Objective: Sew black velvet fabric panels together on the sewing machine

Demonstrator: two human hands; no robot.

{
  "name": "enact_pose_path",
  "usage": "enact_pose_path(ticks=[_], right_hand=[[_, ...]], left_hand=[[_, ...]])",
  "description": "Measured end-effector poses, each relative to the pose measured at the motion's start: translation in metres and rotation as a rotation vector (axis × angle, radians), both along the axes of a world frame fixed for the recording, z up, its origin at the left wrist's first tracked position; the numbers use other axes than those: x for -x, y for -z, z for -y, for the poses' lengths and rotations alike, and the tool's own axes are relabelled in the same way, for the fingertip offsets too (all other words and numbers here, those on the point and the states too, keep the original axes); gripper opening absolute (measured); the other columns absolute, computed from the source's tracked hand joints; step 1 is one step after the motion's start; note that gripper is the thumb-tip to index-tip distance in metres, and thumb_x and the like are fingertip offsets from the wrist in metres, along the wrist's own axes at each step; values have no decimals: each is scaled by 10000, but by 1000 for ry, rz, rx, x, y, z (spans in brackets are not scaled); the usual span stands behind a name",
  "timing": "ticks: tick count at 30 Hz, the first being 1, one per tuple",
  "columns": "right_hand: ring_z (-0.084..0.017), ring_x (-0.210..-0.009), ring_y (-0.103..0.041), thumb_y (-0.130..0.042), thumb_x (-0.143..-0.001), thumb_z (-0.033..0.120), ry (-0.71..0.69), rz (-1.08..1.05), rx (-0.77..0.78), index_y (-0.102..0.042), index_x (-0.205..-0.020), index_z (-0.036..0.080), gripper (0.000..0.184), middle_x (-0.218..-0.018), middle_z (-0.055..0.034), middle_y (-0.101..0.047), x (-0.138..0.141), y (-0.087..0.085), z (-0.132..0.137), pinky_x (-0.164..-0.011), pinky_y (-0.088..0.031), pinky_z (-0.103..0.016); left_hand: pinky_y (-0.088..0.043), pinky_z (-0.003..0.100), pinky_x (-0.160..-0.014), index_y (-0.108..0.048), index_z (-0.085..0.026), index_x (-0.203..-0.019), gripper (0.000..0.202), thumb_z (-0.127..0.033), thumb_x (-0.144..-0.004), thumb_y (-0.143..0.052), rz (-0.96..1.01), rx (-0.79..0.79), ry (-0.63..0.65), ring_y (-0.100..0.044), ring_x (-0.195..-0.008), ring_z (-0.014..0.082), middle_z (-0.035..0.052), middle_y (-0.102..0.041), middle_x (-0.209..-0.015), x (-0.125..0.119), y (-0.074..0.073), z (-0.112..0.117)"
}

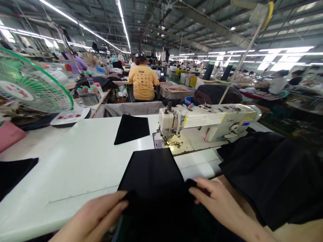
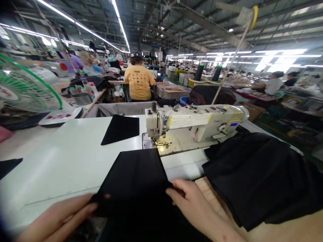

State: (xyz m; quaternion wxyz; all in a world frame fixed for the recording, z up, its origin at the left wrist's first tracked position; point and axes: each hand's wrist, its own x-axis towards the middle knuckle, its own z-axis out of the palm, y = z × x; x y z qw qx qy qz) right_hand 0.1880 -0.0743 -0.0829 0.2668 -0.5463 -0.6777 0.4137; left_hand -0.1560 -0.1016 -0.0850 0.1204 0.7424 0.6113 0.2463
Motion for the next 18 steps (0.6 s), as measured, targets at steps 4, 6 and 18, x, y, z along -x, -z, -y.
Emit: enact_pose_path(ticks=[4,6,18], right_hand=[[-166,-612,-556,-592,-898,352,101,55,-225,-542,-641,231,288,-615,32,-555,29,34,-56,-591,-440,-275],[-198,-788,-601,-640,-857,286,134,74,-319,-571,-682,229,197,-796,-11,-630,43,46,-86,-735,-476,-308],[-198,-767,-573,-678,-712,130,116,-90,-333,-607,-671,230,129,-743,6,-592,64,75,-130,-813,-466,-354]], left_hand=[[-562,357,-704,-685,-234,-1027,418,-468,-928,-352,-142,153,-81,-726,-751,276,66,-767,-847,-14,-8,-73],[-538,395,-749,-659,-220,-1001,368,-402,-928,-348,-260,144,-167,-714,-840,303,98,-749,-901,-20,-3,-102],[-476,334,-698,-465,-236,-710,88,-161,-718,-510,134,83,-116,-577,-713,206,8,-581,-713,-12,39,-142]])
